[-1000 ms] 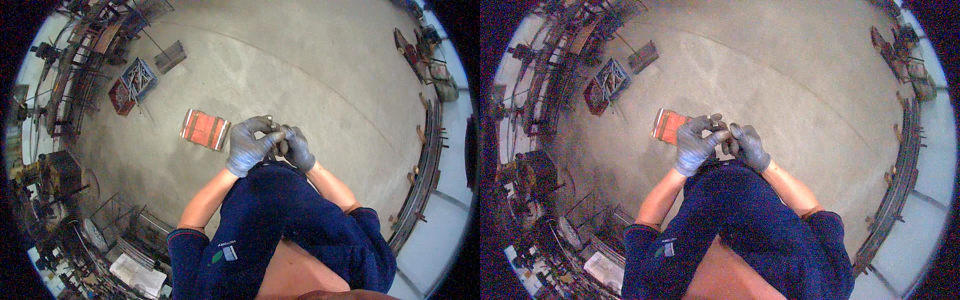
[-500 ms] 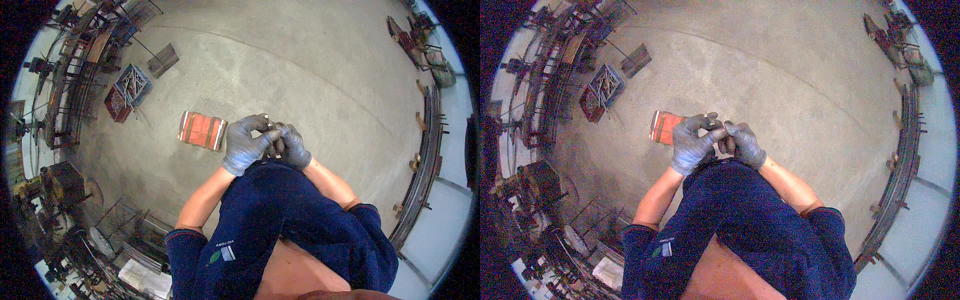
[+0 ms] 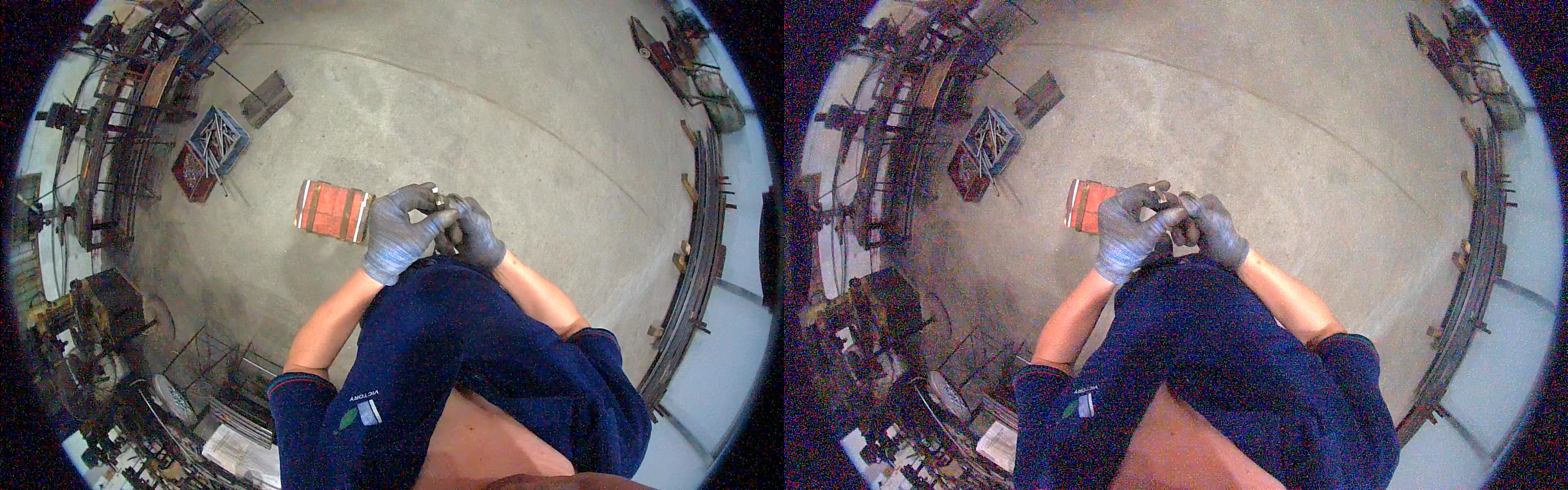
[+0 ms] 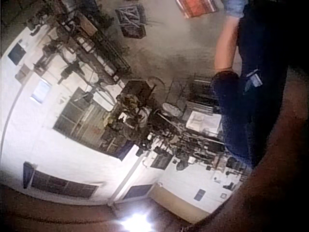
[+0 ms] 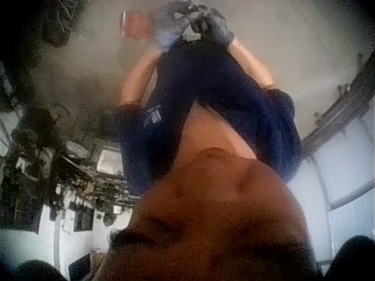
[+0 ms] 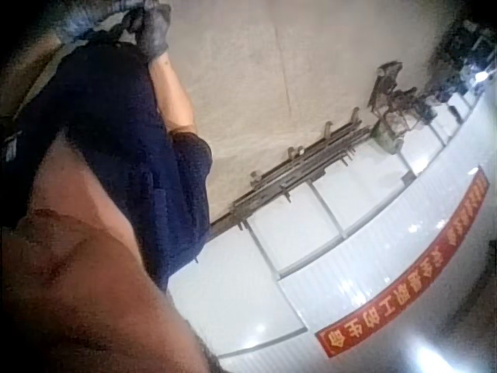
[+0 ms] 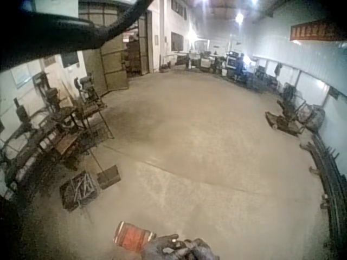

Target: The person operates a lathe to machine a metal rod, then moves to a bench grinder to sharpen a small metal tool. They return to the lathe to adjust the tool post and continue machining the workpiece.

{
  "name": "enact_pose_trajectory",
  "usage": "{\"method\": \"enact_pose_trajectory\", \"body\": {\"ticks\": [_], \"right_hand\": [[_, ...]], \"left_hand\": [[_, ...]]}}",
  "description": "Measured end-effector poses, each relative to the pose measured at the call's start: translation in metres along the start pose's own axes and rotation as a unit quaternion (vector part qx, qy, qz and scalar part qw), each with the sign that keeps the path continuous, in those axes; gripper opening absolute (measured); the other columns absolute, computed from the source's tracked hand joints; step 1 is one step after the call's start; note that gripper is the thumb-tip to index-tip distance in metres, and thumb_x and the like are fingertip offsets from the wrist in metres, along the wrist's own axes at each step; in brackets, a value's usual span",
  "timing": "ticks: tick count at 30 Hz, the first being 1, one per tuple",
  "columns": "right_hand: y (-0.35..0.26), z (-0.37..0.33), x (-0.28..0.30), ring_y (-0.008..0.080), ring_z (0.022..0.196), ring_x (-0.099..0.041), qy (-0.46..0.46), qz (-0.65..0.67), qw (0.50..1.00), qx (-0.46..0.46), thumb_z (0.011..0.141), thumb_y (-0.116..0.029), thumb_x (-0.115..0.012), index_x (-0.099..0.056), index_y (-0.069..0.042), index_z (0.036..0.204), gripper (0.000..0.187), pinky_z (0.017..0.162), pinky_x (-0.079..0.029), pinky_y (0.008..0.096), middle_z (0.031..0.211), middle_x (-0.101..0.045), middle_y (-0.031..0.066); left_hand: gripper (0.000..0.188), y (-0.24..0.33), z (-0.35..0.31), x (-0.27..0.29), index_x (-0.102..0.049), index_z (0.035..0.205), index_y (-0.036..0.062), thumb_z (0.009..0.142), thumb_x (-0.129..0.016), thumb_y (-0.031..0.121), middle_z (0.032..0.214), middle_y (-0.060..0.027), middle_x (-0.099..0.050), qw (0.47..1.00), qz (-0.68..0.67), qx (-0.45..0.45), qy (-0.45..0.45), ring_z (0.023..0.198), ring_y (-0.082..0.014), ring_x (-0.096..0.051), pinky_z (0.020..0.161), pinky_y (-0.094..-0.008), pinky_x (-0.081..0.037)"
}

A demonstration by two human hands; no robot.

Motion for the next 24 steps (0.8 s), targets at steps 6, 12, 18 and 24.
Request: {"method": "enact_pose_trajectory", "body": {"ticks": [6,12,18,24], "right_hand": [[-0.003,-0.001,-0.003,0.0145,0.045,-0.046,-0.033,0.153,0.984,-0.079,0.088,-0.048,-0.048,-0.057,-0.004,0.057,0.054,0.042,-0.033,0.0274,0.05,-0.051,0.0073],[-0.009,0.001,-0.01,0.0176,0.046,-0.045,-0.008,0.122,0.99,-0.076,0.087,-0.047,-0.048,-0.053,-0.004,0.052,0.056,0.045,-0.033,0.0288,0.049,-0.049,0.0085],[-0.003,-0.014,-0.001,0.0234,0.051,-0.047,-0.102,0.163,0.981,0.03,0.088,-0.048,-0.044,-0.053,-0.002,0.049,0.06,0.05,-0.036,0.0331,0.053,-0.051,0.0132],[-0.048,-0.017,-0.002,0.0188,0.05,-0.044,-0.067,0.14,0.987,-0.032,0.084,-0.054,-0.042,-0.057,0.001,0.057,0.063,0.048,-0.034,0.0285,0.07,-0.057,0.0179]], "left_hand": [[0.022,0.006,0.0,0.004,-0.068,0.082,-0.0009,0.07,-0.074,0.017,0.081,-0.0108,-0.068,1.0,-0.002,0.009,0.001,0.08,-0.0171,-0.064,0.075,-0.0307,-0.049],[0.022,-0.005,0.005,0.012,-0.067,0.082,-0.0006,0.071,-0.073,0.017,0.081,-0.0109,-0.068,0.999,-0.037,0.008,-0.018,0.081,-0.0169,-0.064,0.074,-0.031,-0.049],[0.029,-0.024,0.008,0.016,-0.064,0.09,-0.0028,0.077,-0.069,0.023,0.087,-0.0116,-0.066,0.959,-0.236,0.098,-0.12,0.085,-0.0196,-0.063,0.079,-0.0332,-0.049],[0.039,-0.039,0.039,0.027,-0.06,0.102,-0.0033,0.085,-0.06,0.032,0.093,-0.0124,-0.065,0.909,-0.352,0.087,-0.204,0.09,-0.0218,-0.062,0.085,-0.0355,-0.047]]}}
Point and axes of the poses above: each hand's wrist, its own z-axis towards the middle knuckle, its own x-axis out of the back of the hand, y = z × x, the point moved 1 cm from there along z, towards the middle knuckle
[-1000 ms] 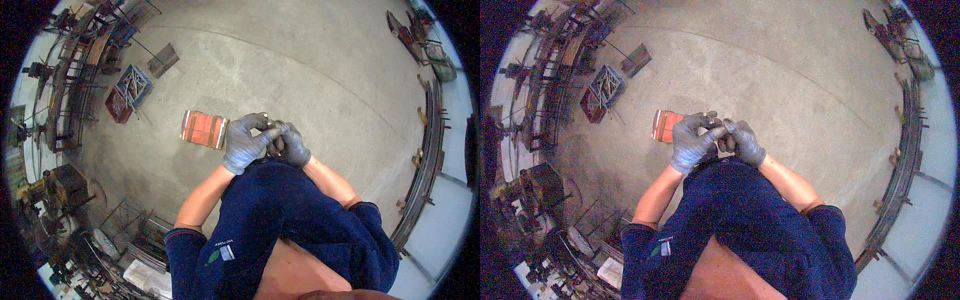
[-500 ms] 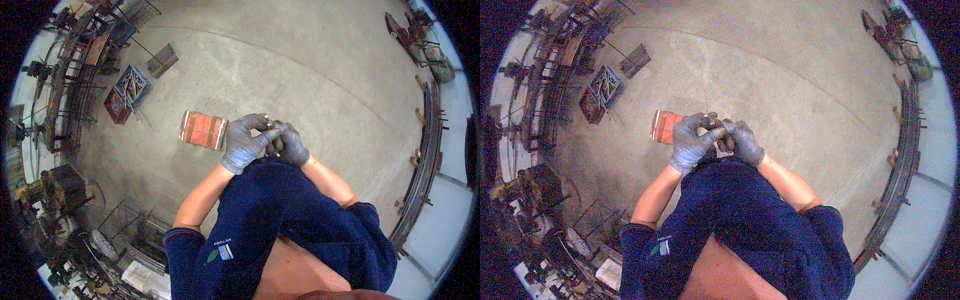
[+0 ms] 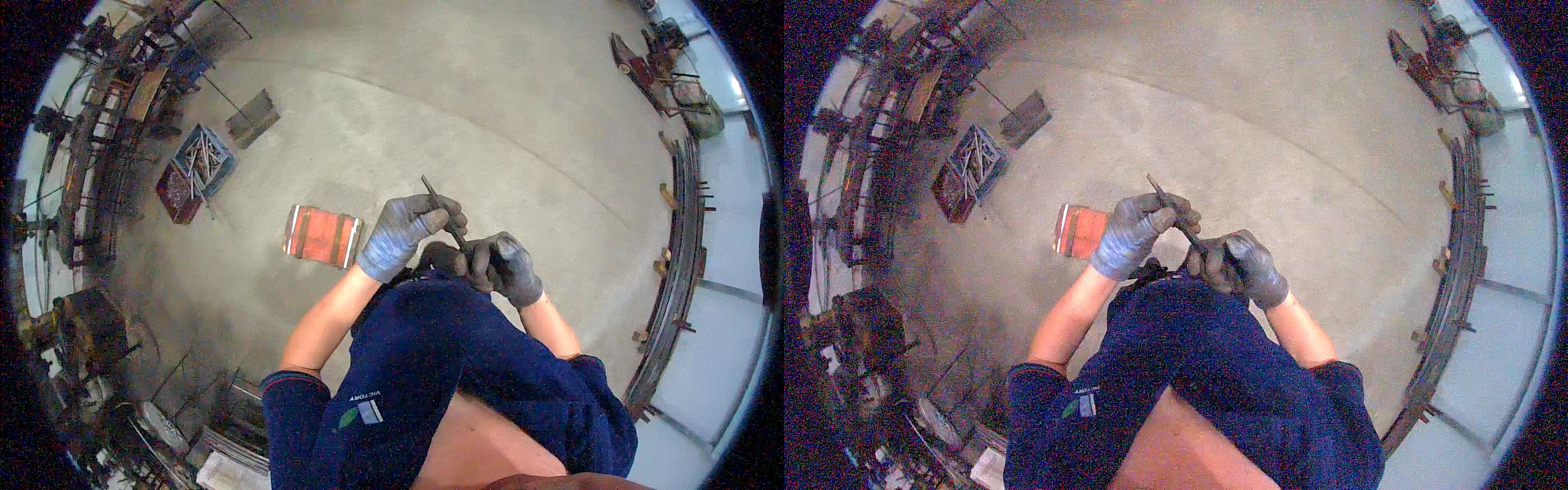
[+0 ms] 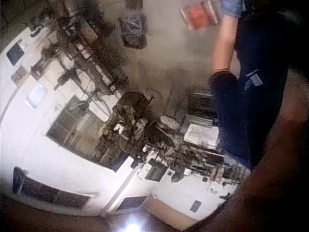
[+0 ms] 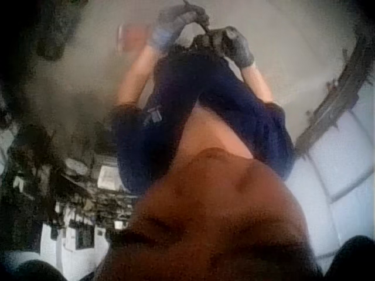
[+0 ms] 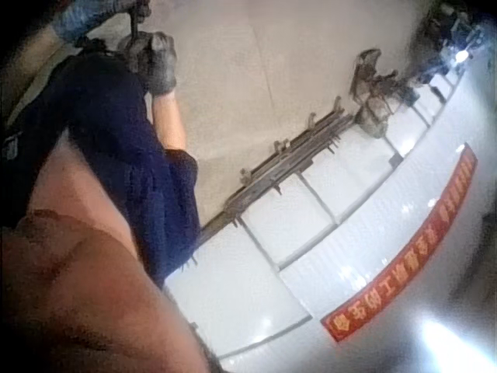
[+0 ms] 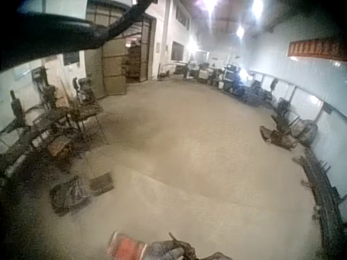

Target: The person operates a lathe to machine a metal rod, then moves to a bench grinder to sharpen a small metal tool. They return to the lathe to adjust the tool post and continue machining the workpiece.

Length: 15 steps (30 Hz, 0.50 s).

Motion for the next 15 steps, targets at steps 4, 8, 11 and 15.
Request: {"method": "enact_pose_trajectory", "body": {"ticks": [4,8,11,15], "right_hand": [[-0.023,0.015,0.0,0.0155,0.046,-0.041,0.084,-0.085,0.992,-0.038,0.081,-0.059,-0.046,-0.056,0.001,0.058,0.066,0.043,-0.03,0.0265,0.065,-0.057,0.0143],[-0.034,0.037,0.025,0.01,0.044,-0.042,0.111,-0.107,0.987,-0.041,0.08,-0.058,-0.053,-0.063,0.003,0.072,0.063,0.046,-0.033,0.0234,0.064,-0.059,0.0074],[-0.046,0.066,0.052,0.0125,0.047,-0.044,0.142,-0.21,0.967,-0.006,0.079,-0.062,-0.052,-0.057,0.001,0.063,0.066,0.044,-0.031,0.024,0.061,-0.055,0.0082],[-0.087,0.108,0.096,0.0092,0.05,-0.046,0.149,-0.264,0.953,-0.018,0.08,-0.06,-0.055,-0.06,0.003,0.068,0.064,0.044,-0.033,0.0221,0.065,-0.058,0.0073]], "left_hand": [[0.041,0.01,0.028,0.007,-0.058,0.106,-0.0036,0.086,-0.06,0.032,0.096,-0.0128,-0.065,1.0,0.014,0.02,-0.012,0.093,-0.0226,-0.061,0.087,-0.036,-0.046],[0.042,-0.001,0.071,0.019,-0.057,0.109,-0.0038,0.086,-0.059,0.032,0.099,-0.0128,-0.064,0.998,-0.038,0.035,-0.024,0.094,-0.0225,-0.061,0.088,-0.0355,-0.046],[0.044,-0.004,0.115,0.025,-0.055,0.113,-0.0043,0.087,-0.058,0.031,0.1,-0.0137,-0.064,0.997,-0.063,0.039,-0.023,0.094,-0.0233,-0.061,0.087,-0.0351,-0.046],[0.048,0.006,0.188,0.024,-0.051,0.117,-0.0059,0.087,-0.057,0.031,0.098,-0.0152,-0.063,0.996,-0.073,0.044,-0.003,0.092,-0.0246,-0.061,0.084,-0.0357,-0.048]]}}
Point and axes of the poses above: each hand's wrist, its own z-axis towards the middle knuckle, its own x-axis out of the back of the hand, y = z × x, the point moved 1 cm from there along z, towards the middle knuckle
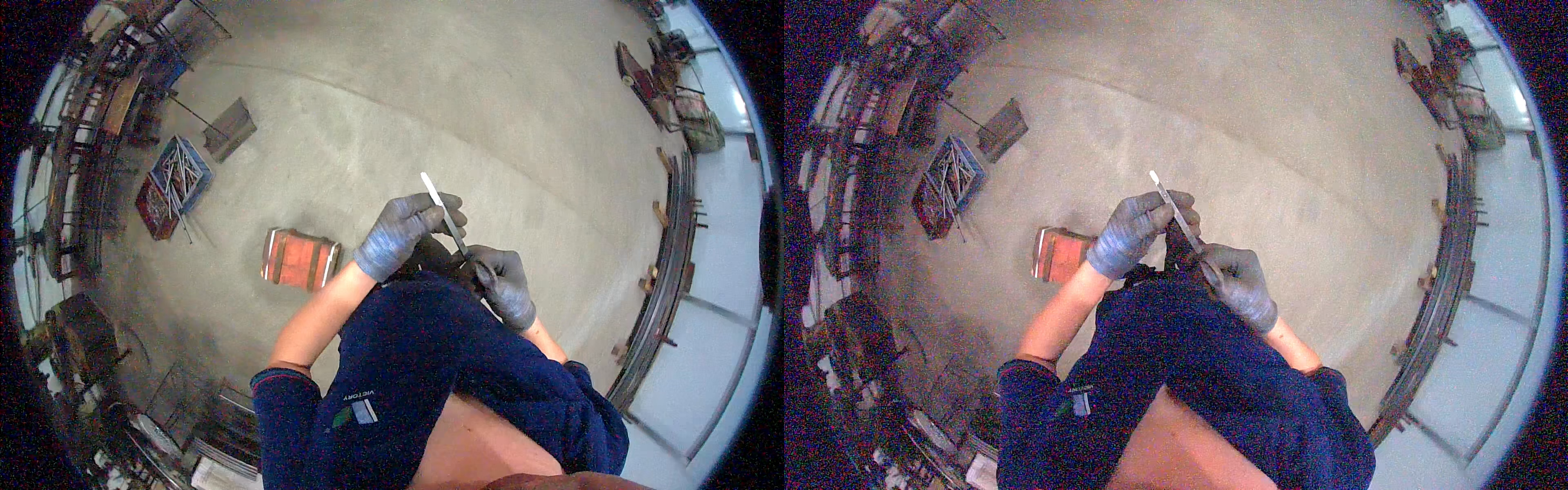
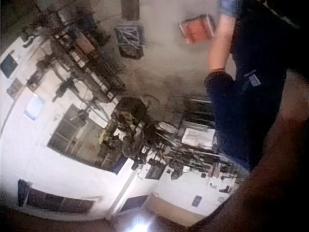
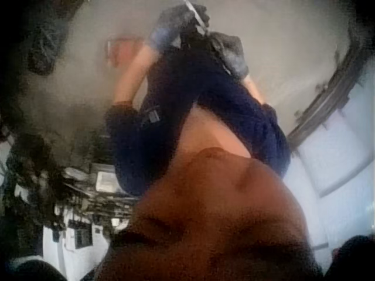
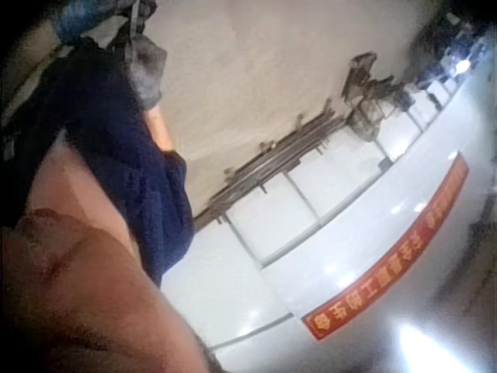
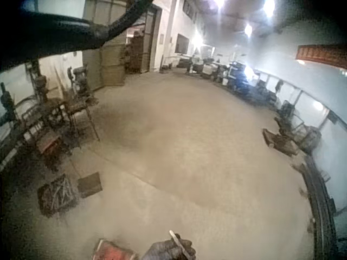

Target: The person operates a lathe to machine a metal rod, then moves to a bench grinder to sharpen a small metal tool. They return to the lathe to adjust the tool post and continue machining the workpiece.

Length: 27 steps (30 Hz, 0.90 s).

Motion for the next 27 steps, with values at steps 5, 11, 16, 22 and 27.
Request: {"method": "enact_pose_trajectory", "body": {"ticks": [5,11,16,22,27], "right_hand": [[-0.028,0.084,0.062,0.0071,0.052,-0.048,-0.004,-0.011,0.999,0.04,0.079,-0.06,-0.056,-0.063,0.002,0.075,0.062,0.043,-0.034,0.0209,0.074,-0.061,0.0068],[-0.07,0.179,0.109,0.0057,0.052,-0.05,-0.049,-0.043,0.998,0.025,0.085,-0.044,-0.058,-0.064,0.001,0.078,0.046,0.043,-0.036,0.0202,0.071,-0.06,0.0046],[-0.087,0.272,0.115,0.0045,0.052,-0.048,-0.072,-0.067,0.994,0.058,0.085,-0.026,-0.058,-0.064,0.0,0.079,0.027,0.043,-0.037,0.0185,0.069,-0.06,0.0037],[-0.126,0.413,0.107,0.0121,0.06,-0.056,-0.092,-0.095,0.989,0.062,0.084,-0.015,-0.059,-0.063,0.001,0.074,0.019,0.052,-0.044,0.0257,0.075,-0.063,0.0078],[-0.183,0.527,0.085,0.0072,0.051,-0.049,-0.072,-0.058,0.996,0.0,0.084,-0.026,-0.061,-0.064,-0.001,0.075,0.027,0.043,-0.037,0.0219,0.067,-0.06,0.0032]], "left_hand": [[0.042,0.038,0.094,-0.006,-0.051,0.117,-0.0075,0.088,-0.056,0.023,0.096,-0.0162,-0.063,0.998,-0.055,-0.005,0.023,0.091,-0.0242,-0.062,0.085,-0.0361,-0.049],[0.049,0.084,0.182,0.011,-0.047,0.119,-0.0086,0.089,-0.055,0.03,0.096,-0.0164,-0.062,0.997,-0.001,-0.045,0.062,0.089,-0.0252,-0.062,0.081,-0.0357,-0.049],[0.046,0.129,0.24,0.064,-0.055,0.111,-0.0094,0.089,-0.055,0.031,0.09,-0.0149,-0.064,0.983,0.106,-0.046,0.141,0.083,-0.0222,-0.063,0.08,-0.0328,-0.049],[0.037,0.192,0.31,0.164,-0.067,0.089,-0.0053,0.088,-0.056,0.03,0.084,-0.0133,-0.067,0.945,0.133,0.0,0.298,0.077,-0.018,-0.064,0.074,-0.031,-0.048],[0.031,0.263,0.376,0.248,-0.06,0.108,-0.0035,0.085,-0.058,0.017,0.095,-0.0127,-0.066,0.942,0.217,-0.088,0.241,0.086,-0.0174,-0.064,0.079,-0.0286,-0.049]]}}
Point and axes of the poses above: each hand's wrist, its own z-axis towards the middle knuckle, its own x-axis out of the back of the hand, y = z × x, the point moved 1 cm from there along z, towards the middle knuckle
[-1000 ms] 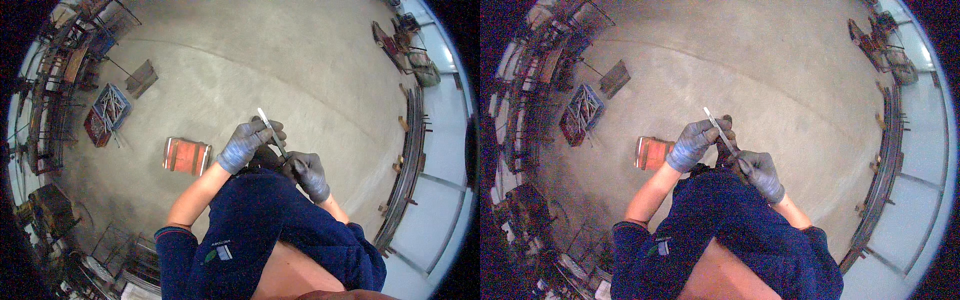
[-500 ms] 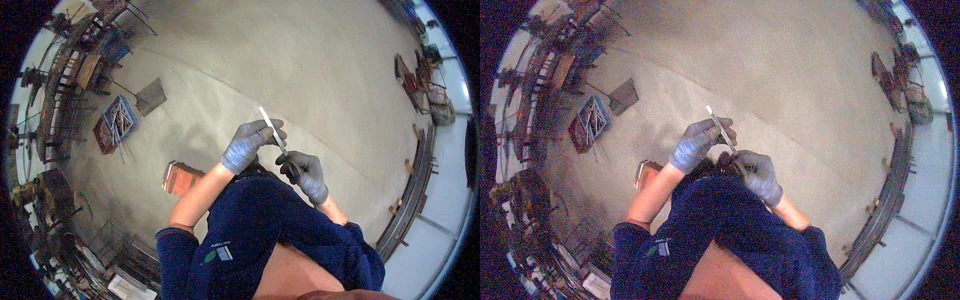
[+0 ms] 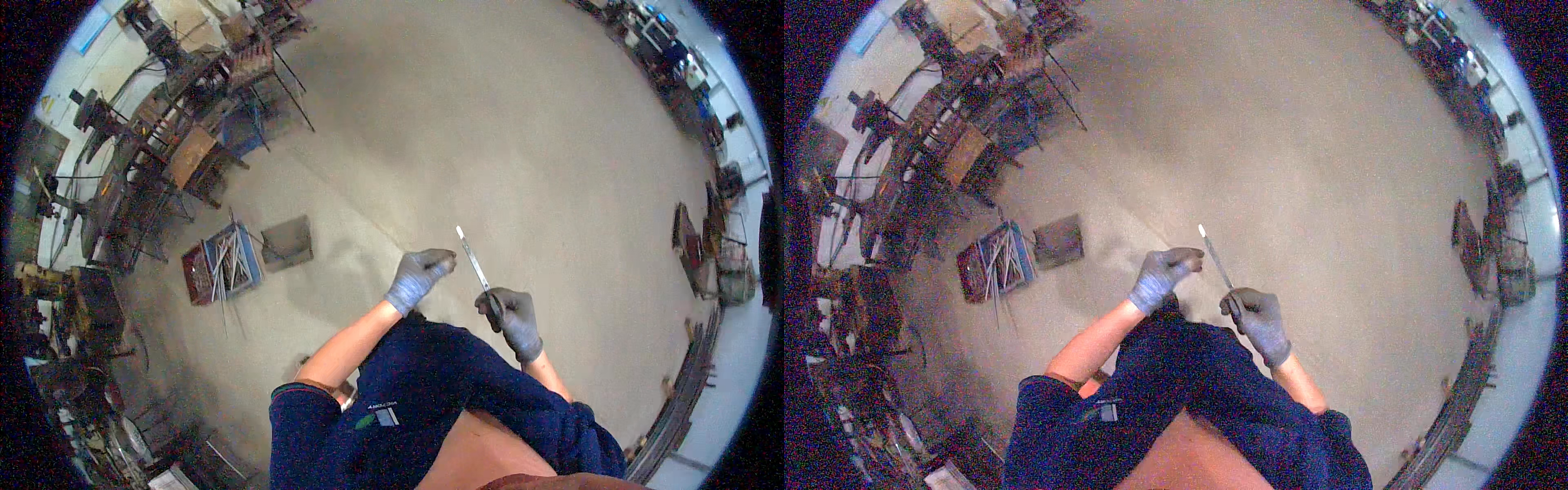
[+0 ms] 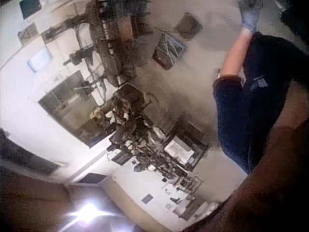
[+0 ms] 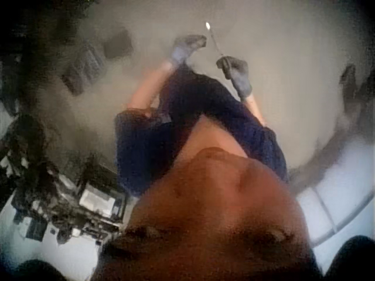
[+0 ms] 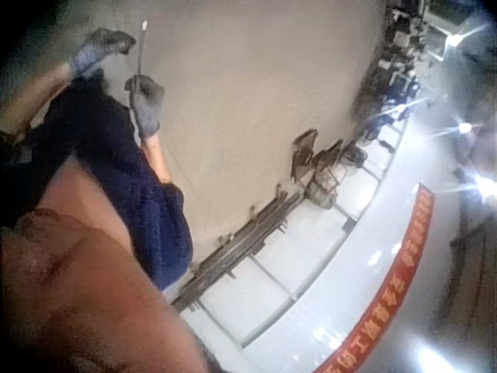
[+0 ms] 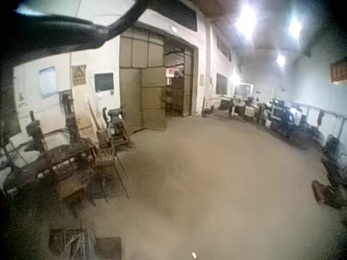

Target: The person operates a lathe to machine a metal rod, then moves to a bench grinder to sharpen a small metal tool. They return to the lathe to adjust the tool post and continue machining the workpiece.

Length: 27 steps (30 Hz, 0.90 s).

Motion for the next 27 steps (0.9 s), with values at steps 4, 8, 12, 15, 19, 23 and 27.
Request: {"method": "enact_pose_trajectory", "body": {"ticks": [4,8,12,15,19,23,27], "right_hand": [[-0.033,0.107,0.005,0.0066,0.048,-0.046,-0.017,0.021,0.998,0.056,0.084,-0.034,-0.062,-0.064,0.001,0.076,0.035,0.042,-0.035,0.0204,0.065,-0.059,0.0029],[-0.05,0.213,0.007,0.0074,0.057,-0.05,-0.041,0.012,0.999,0.025,0.084,-0.027,-0.062,-0.065,-0.001,0.075,0.027,0.051,-0.04,0.0241,0.066,-0.06,0.0009],[-0.082,0.345,0.02,0.008,0.054,-0.047,-0.097,-0.002,0.995,0.036,0.084,-0.032,-0.061,-0.065,-0.001,0.075,0.033,0.048,-0.037,0.0243,0.063,-0.057,0.0018],[-0.121,0.442,0.018,0.0065,0.044,-0.041,-0.144,-0.01,0.978,0.151,0.085,-0.042,-0.059,-0.063,0.0,0.075,0.043,0.039,-0.031,0.0211,0.056,-0.05,-0.0005],[-0.209,0.559,-0.004,0.0179,0.075,-0.061,-0.215,-0.03,0.965,0.149,0.081,-0.016,-0.061,-0.066,0.0,0.089,0.018,0.071,-0.048,0.0298,0.089,-0.066,0.0109],[-0.233,0.692,-0.04,0.0251,0.075,-0.062,-0.241,-0.074,0.903,0.349,0.081,-0.017,-0.062,-0.065,-0.001,0.092,0.019,0.071,-0.049,0.0321,0.093,-0.065,0.0148],[-0.275,0.783,-0.089,0.0123,0.061,-0.052,-0.288,-0.146,0.915,0.243,0.083,-0.022,-0.062,-0.067,-0.004,0.089,0.02,0.056,-0.043,0.0284,0.071,-0.061,0.0048]], "left_hand": [[0.039,0.019,0.096,0.051,-0.053,0.12,-0.0011,0.084,-0.06,0.013,0.099,-0.0127,-0.065,0.999,-0.017,-0.024,-0.044,0.088,-0.0158,-0.063,0.083,-0.0273,-0.049],[0.037,0.027,0.174,0.099,-0.056,0.118,-0.0001,0.085,-0.06,0.017,0.096,-0.0122,-0.066,0.998,0.024,0.04,-0.047,0.083,-0.0149,-0.062,0.077,-0.0281,-0.051],[0.036,0.048,0.272,0.144,-0.058,0.116,0.0029,0.082,-0.062,0.014,0.086,-0.0077,-0.067,0.997,0.033,0.048,0.041,0.074,-0.0125,-0.06,0.073,-0.0269,-0.05],[0.034,0.067,0.346,0.172,-0.059,0.115,0.0054,0.082,-0.063,0.012,0.088,-0.0057,-0.067,0.996,-0.031,0.056,0.061,0.075,-0.0122,-0.06,0.075,-0.0271,-0.049],[0.032,0.084,0.421,0.213,-0.059,0.112,0.005,0.081,-0.064,0.012,0.093,-0.0057,-0.066,0.997,-0.002,-0.033,0.071,0.081,-0.0129,-0.06,0.078,-0.0284,-0.049],[0.036,0.096,0.525,0.275,-0.056,0.114,0.0075,0.081,-0.065,0.019,0.104,-0.0058,-0.062,0.993,-0.072,-0.078,0.054,0.095,-0.0156,-0.058,0.083,-0.0313,-0.047],[0.056,0.035,0.622,0.377,-0.045,0.128,0.0061,0.079,-0.067,0.022,0.12,-0.0064,-0.056,0.986,-0.081,-0.051,0.133,0.108,-0.0196,-0.052,0.094,-0.0327,-0.041]]}}
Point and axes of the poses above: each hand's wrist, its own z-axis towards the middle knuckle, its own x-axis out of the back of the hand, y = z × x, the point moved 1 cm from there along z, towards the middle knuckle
